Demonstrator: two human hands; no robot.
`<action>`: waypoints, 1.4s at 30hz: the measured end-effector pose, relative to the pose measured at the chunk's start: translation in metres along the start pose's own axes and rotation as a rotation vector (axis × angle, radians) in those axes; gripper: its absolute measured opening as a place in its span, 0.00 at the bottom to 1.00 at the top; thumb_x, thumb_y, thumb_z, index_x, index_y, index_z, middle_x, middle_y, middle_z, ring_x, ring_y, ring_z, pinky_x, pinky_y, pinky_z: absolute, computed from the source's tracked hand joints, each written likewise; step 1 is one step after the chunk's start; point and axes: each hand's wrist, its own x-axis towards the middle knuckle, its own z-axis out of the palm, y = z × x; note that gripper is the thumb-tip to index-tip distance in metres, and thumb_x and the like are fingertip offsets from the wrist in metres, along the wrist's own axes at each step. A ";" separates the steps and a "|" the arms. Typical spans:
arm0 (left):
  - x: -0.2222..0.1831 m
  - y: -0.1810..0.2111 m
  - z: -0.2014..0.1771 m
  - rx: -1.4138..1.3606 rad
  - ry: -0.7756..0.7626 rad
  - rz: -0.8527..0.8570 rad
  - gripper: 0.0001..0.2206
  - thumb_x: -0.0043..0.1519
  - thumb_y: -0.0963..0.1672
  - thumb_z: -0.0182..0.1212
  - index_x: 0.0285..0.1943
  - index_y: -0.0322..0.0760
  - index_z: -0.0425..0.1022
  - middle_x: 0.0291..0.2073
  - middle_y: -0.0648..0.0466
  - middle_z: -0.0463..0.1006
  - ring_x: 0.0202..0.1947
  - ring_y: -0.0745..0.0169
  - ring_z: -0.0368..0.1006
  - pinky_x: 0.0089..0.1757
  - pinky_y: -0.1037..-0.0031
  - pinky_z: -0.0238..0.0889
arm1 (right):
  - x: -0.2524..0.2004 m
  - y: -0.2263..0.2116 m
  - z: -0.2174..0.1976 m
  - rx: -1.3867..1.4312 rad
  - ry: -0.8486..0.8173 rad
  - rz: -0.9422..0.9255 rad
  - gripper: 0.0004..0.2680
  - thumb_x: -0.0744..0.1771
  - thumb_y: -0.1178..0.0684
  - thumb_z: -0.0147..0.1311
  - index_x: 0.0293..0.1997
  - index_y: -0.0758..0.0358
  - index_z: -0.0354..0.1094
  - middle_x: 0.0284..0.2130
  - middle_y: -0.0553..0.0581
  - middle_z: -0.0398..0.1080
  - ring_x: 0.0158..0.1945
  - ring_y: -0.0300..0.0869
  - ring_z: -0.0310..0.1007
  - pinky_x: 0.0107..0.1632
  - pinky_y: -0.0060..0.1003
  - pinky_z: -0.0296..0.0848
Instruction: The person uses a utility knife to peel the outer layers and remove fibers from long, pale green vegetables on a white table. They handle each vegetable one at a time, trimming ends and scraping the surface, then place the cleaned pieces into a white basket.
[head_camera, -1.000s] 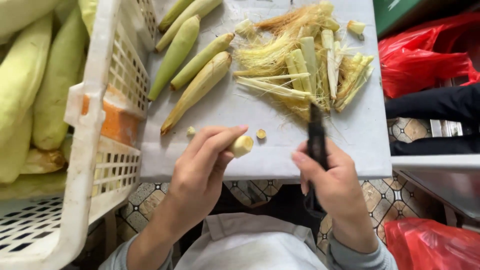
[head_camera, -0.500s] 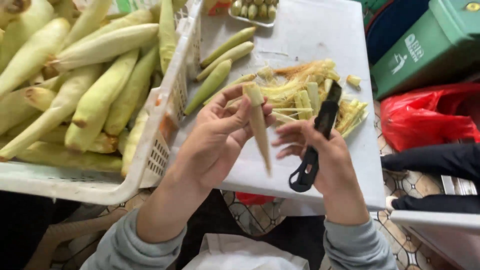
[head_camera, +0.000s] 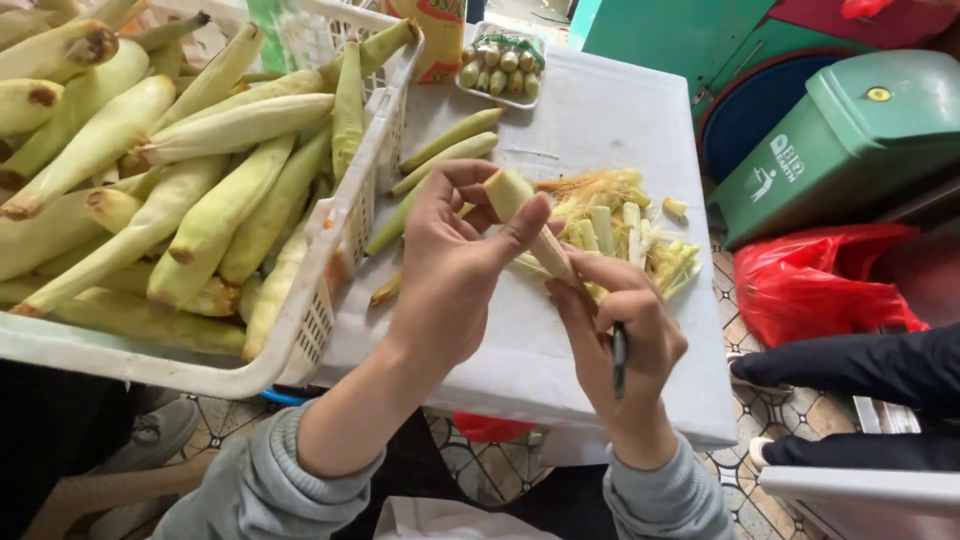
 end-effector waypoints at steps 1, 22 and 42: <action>-0.004 0.004 0.003 -0.002 0.000 0.003 0.18 0.55 0.41 0.71 0.48 0.31 0.66 0.34 0.44 0.74 0.32 0.49 0.82 0.36 0.65 0.80 | 0.002 -0.001 0.000 0.000 -0.001 -0.003 0.15 0.66 0.67 0.61 0.31 0.61 0.51 0.42 0.67 0.75 0.48 0.54 0.80 0.53 0.45 0.78; -0.005 -0.012 0.025 0.167 0.271 -0.187 0.21 0.50 0.45 0.74 0.44 0.36 0.63 0.32 0.51 0.71 0.32 0.66 0.68 0.36 0.76 0.68 | 0.002 0.003 -0.009 -0.070 0.112 0.019 0.14 0.70 0.66 0.54 0.36 0.61 0.45 0.39 0.67 0.74 0.46 0.52 0.80 0.51 0.41 0.80; 0.153 -0.064 -0.026 0.157 0.440 -0.103 0.12 0.55 0.42 0.71 0.45 0.33 0.78 0.36 0.49 0.84 0.35 0.59 0.79 0.35 0.75 0.80 | -0.071 0.070 -0.033 1.012 -0.013 1.002 0.06 0.70 0.57 0.49 0.36 0.60 0.57 0.21 0.56 0.62 0.12 0.36 0.54 0.10 0.28 0.52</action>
